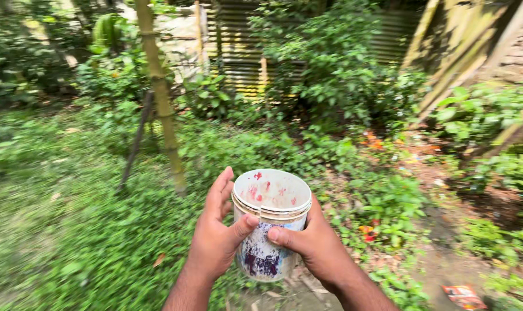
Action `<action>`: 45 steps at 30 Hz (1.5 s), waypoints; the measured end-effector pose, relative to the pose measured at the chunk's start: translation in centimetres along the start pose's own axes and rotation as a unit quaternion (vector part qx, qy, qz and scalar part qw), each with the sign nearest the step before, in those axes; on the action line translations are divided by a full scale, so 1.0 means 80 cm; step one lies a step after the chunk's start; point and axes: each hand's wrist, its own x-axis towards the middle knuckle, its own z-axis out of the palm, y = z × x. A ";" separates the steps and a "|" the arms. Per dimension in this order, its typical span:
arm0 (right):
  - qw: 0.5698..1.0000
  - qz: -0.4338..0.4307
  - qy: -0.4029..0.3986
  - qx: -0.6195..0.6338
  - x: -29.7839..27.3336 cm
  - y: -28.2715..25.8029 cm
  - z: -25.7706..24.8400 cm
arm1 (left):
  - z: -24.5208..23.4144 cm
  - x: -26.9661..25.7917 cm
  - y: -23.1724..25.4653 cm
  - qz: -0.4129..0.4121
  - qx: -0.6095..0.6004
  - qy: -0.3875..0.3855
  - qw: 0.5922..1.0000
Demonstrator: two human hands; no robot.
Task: The person scoops water from a green bucket using a plastic cup and pours it over leafy green plants in an outdoor garden.
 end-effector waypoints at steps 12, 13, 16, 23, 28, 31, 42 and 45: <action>0.981 0.001 0.170 -0.093 0.017 -0.047 -0.292 | 0.296 0.136 -0.041 -0.063 -0.169 -0.203 0.962; 0.979 -0.008 0.177 -0.105 0.020 -0.046 -0.309 | 0.310 0.147 -0.046 -0.073 -0.164 -0.220 0.959; 0.977 -0.030 0.184 -0.103 0.035 -0.039 -0.359 | 0.353 0.176 -0.065 -0.085 -0.134 -0.256 0.954; 0.981 -0.067 0.167 -0.066 0.113 0.004 -0.457 | 0.432 0.253 -0.150 -0.010 -0.054 -0.283 0.958; 0.972 -0.069 0.203 -0.094 0.190 0.020 -0.522 | 0.485 0.335 -0.215 -0.032 -0.066 -0.305 0.949; 0.964 -0.066 0.224 -0.131 0.235 0.026 -0.558 | 0.511 0.386 -0.253 -0.010 -0.087 -0.316 0.945; 0.966 -0.019 0.217 -0.142 0.396 0.049 -0.721 | 0.624 0.529 -0.408 -0.036 -0.128 -0.287 0.949; 0.971 -0.067 0.175 -0.149 0.447 0.060 -0.785 | 0.670 0.564 -0.450 -0.125 -0.224 -0.241 0.936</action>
